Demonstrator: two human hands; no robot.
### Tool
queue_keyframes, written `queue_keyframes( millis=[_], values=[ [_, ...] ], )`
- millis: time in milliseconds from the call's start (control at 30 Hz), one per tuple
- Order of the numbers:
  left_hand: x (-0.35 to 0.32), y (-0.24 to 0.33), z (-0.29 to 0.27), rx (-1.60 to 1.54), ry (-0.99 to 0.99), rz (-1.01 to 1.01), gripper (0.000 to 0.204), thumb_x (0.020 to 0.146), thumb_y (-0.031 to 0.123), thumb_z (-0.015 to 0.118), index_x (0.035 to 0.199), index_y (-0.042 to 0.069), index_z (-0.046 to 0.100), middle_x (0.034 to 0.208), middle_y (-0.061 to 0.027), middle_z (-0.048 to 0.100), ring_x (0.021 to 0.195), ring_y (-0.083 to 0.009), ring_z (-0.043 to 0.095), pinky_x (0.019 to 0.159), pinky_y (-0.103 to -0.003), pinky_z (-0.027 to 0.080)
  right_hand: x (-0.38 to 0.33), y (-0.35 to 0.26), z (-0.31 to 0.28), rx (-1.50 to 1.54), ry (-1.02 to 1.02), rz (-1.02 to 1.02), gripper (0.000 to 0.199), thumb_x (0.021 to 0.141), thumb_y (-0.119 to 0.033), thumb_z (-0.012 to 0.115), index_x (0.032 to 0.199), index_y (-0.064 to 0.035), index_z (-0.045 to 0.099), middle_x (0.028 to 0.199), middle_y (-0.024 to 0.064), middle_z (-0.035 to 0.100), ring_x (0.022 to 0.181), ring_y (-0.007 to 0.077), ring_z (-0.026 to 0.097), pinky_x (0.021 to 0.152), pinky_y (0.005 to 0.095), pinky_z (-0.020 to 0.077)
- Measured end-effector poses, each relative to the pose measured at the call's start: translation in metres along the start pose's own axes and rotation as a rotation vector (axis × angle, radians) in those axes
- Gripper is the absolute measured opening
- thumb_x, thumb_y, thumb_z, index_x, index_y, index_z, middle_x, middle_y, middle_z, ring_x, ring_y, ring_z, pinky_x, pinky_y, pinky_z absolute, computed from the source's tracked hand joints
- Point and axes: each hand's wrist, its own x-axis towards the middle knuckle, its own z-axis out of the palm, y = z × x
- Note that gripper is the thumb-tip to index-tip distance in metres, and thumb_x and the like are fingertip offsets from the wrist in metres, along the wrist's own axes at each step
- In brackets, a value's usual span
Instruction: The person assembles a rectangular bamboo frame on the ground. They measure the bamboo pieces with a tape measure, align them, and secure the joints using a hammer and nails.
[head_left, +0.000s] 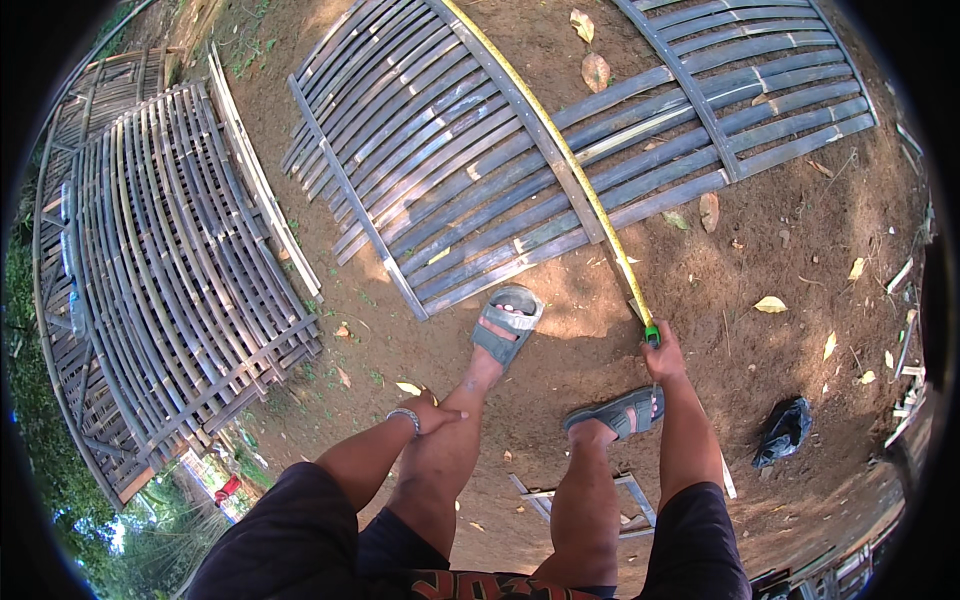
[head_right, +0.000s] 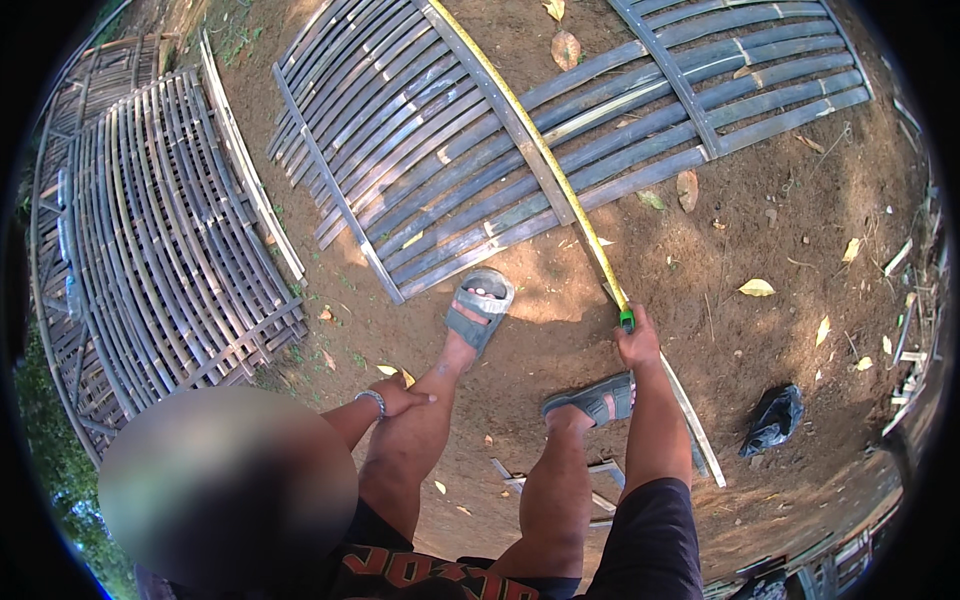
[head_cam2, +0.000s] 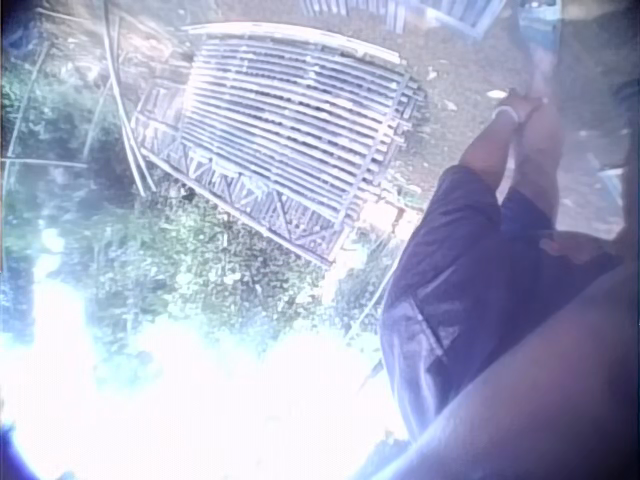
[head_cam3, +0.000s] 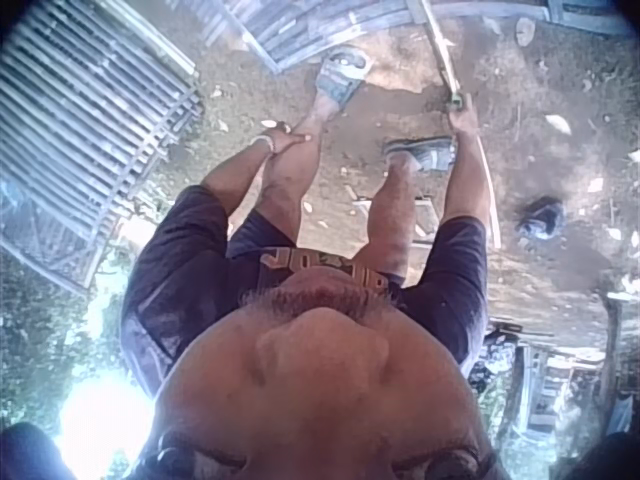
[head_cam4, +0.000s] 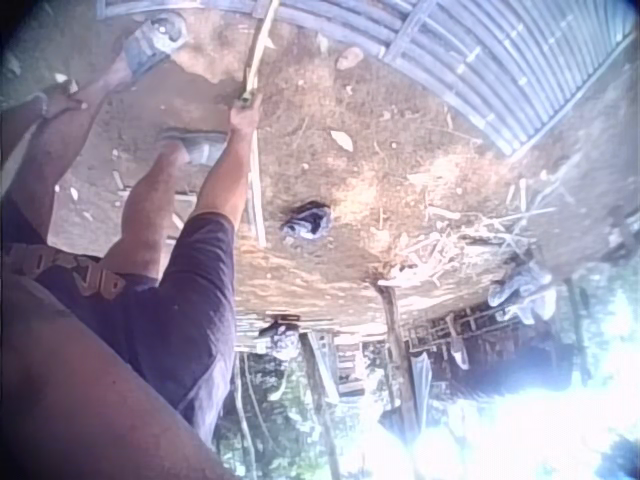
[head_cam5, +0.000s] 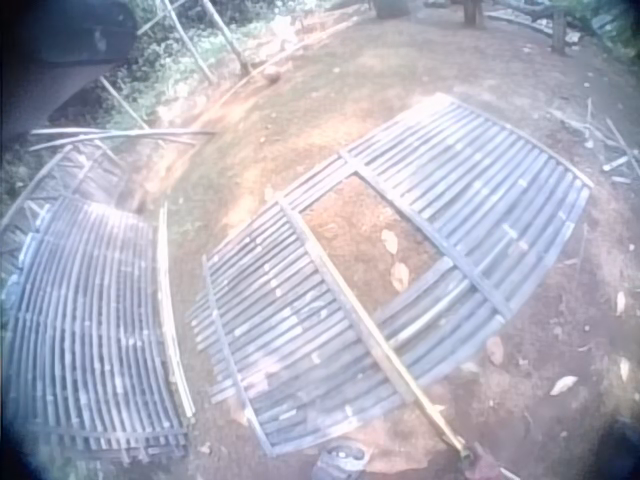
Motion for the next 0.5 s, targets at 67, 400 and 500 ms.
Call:
queue_keyframes(
  millis=[67,400,500],
  values=[
    [-0.002,0.001,-0.003,0.001,-0.019,0.001,0.134,0.069,0.081,0.072,0.151,-0.017,0.031,0.147,-0.0338,0.051,0.136,-0.0393,0.055,0.113,-0.04,0.044,0.001,0.002,0.001,0.012,0.004,-0.01,0.059,0.083,-0.02,0.068,0.14,-0.0148,0.05,0.127,0.0297,0.06,0.12,0.0474,0.058,0.102,0.0479,0.0475],
    [0.003,0.0,-0.001,0.027,-0.011,0.023,0.131,0.068,0.08,0.073,0.151,-0.015,0.034,0.147,-0.0324,0.052,0.136,-0.0389,0.055,0.113,-0.04,0.043,-0.001,0.012,0.006,-0.011,0.016,-0.003,0.06,0.083,-0.022,0.068,0.14,-0.0167,0.05,0.129,0.0274,0.06,0.12,0.0464,0.059,0.102,0.0471,0.048],
    [0.0,0.001,-0.003,0.024,-0.004,0.021,0.128,0.071,0.082,0.07,0.149,-0.015,0.037,0.148,-0.0342,0.049,0.137,-0.0405,0.053,0.115,-0.041,0.042,-0.001,0.007,0.005,-0.008,0.009,0.004,0.06,0.083,-0.022,0.069,0.14,-0.0166,0.05,0.129,0.0275,0.06,0.12,0.0462,0.059,0.102,0.0469,0.0481]
  ],
)
